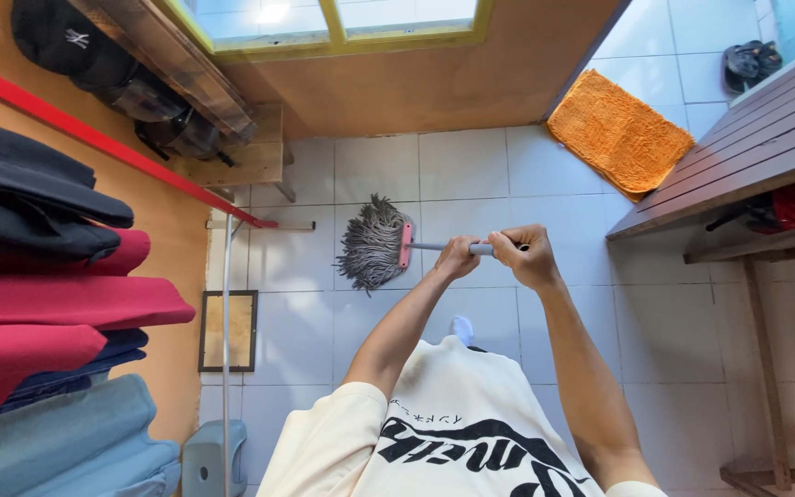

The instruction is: The person mops a tiled floor using a string mop with a pink and gray handle. They move the mop back and forth across the floor, covering areas near a bed, a clothes rack, and a doorway with an orange mat.

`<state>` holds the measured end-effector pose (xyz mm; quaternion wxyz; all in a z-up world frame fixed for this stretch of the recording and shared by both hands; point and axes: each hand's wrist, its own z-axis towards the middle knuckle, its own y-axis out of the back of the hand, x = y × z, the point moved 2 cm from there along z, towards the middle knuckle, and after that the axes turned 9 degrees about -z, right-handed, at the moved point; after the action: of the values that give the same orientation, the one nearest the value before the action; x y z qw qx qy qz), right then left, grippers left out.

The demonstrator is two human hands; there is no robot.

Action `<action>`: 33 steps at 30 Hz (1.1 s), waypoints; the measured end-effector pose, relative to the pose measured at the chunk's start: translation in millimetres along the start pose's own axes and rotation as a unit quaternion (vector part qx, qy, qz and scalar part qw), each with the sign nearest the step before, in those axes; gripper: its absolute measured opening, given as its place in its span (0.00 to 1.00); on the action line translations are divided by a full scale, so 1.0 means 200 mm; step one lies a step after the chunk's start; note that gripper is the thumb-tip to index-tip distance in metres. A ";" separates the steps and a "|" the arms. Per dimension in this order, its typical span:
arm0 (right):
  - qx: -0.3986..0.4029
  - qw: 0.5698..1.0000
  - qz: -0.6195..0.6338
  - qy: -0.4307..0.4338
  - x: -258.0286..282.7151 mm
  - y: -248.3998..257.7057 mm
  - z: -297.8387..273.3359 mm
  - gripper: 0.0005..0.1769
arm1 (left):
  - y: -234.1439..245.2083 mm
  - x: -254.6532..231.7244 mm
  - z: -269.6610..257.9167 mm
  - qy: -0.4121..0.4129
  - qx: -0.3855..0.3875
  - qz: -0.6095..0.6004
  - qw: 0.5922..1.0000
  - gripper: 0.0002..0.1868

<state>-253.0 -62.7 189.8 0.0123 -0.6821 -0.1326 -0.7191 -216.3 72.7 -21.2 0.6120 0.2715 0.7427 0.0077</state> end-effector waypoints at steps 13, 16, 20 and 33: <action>-0.016 0.994 -0.106 -0.032 0.13 0.42 -0.17 0.32 | -0.53 -0.33 0.15 0.025 0.037 -0.035 0.998 0.10; -0.023 0.992 -0.119 -0.041 0.14 0.44 -0.19 0.32 | -0.54 -0.40 0.13 0.023 0.084 -0.036 0.996 0.18; -0.023 0.995 -0.096 -0.012 0.09 0.45 -0.20 0.31 | -0.52 -0.40 0.13 0.025 0.126 -0.008 0.992 0.23; 0.015 0.998 -0.018 0.050 0.04 0.17 -0.13 0.31 | -0.15 -0.27 -0.04 0.003 0.051 0.040 0.998 0.16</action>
<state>-271.4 -99.4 202.3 0.0158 -0.6427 -0.1548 -0.7502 -229.8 28.1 19.1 0.5940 0.3320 0.7328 -0.0051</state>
